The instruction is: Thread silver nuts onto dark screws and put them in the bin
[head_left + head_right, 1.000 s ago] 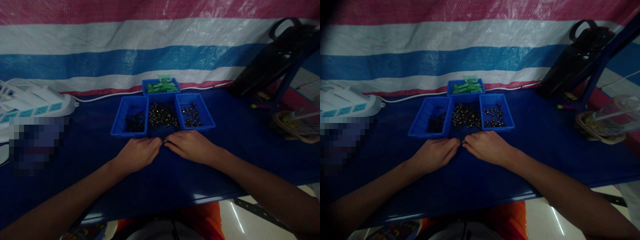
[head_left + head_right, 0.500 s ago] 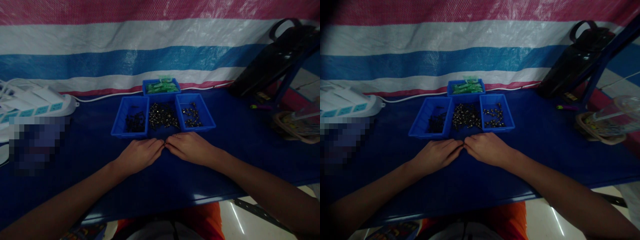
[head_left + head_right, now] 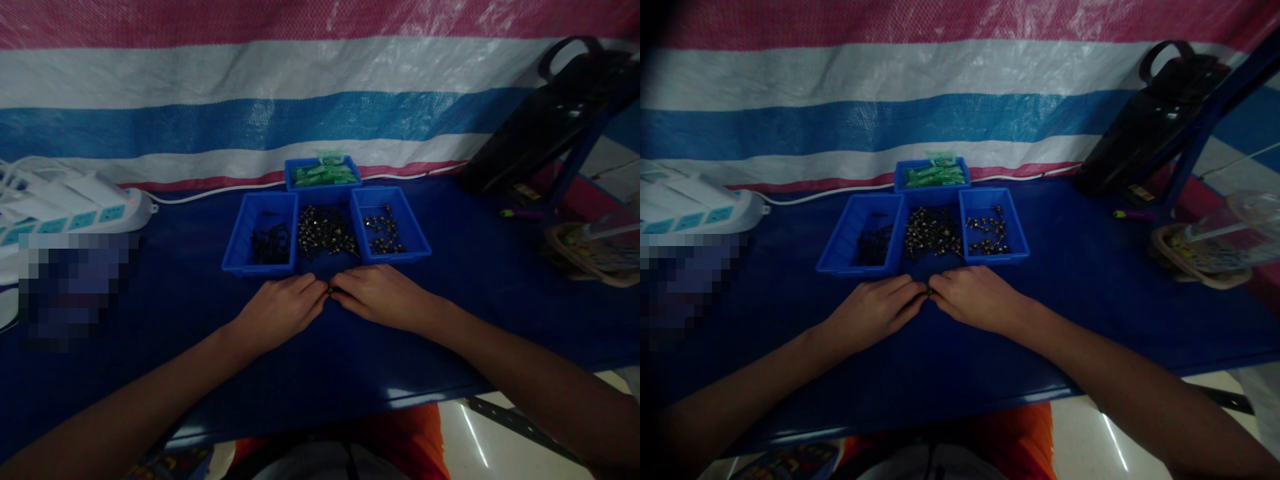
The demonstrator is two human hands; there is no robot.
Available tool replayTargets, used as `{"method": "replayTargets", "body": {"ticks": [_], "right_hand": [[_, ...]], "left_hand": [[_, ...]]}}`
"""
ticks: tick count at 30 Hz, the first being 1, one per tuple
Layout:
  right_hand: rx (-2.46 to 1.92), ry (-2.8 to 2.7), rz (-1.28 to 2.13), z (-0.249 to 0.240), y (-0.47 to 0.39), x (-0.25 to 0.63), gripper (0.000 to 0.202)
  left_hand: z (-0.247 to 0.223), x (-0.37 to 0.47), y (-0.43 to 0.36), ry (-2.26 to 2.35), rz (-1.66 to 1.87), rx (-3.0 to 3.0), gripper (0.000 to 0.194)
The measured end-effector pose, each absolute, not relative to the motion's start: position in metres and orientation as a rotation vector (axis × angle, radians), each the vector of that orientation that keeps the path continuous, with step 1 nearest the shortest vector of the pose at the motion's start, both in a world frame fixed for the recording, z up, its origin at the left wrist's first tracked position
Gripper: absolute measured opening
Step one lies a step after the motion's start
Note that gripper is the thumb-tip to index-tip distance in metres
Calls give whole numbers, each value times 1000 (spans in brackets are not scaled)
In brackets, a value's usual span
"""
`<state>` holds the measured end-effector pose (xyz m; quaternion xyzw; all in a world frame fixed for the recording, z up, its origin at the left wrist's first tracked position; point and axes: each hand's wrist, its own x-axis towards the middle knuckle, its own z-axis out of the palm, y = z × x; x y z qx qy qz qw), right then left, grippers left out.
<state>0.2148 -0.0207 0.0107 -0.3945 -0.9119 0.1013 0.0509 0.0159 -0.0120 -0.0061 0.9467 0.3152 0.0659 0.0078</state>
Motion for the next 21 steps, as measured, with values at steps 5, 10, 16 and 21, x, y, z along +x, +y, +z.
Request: {"method": "replayTargets", "body": {"ticks": [5, 10, 16, 21], "right_hand": [[-1176, -2777, 305, 10, -20, 215, 16], [-1188, -2751, 297, 10, -21, 213, 17], [-1200, -2702, 333, 11, -22, 213, 22], [-1192, -2679, 441, 12, -22, 213, 24]], "left_hand": [[-6, 17, -12, 979, 199, 2999, 22], [-6, 16, -12, 1004, 200, 2966, 23], [-3, 14, -12, 999, 290, 2854, 22], [-6, 11, -11, 948, 433, 2869, 19]]}}
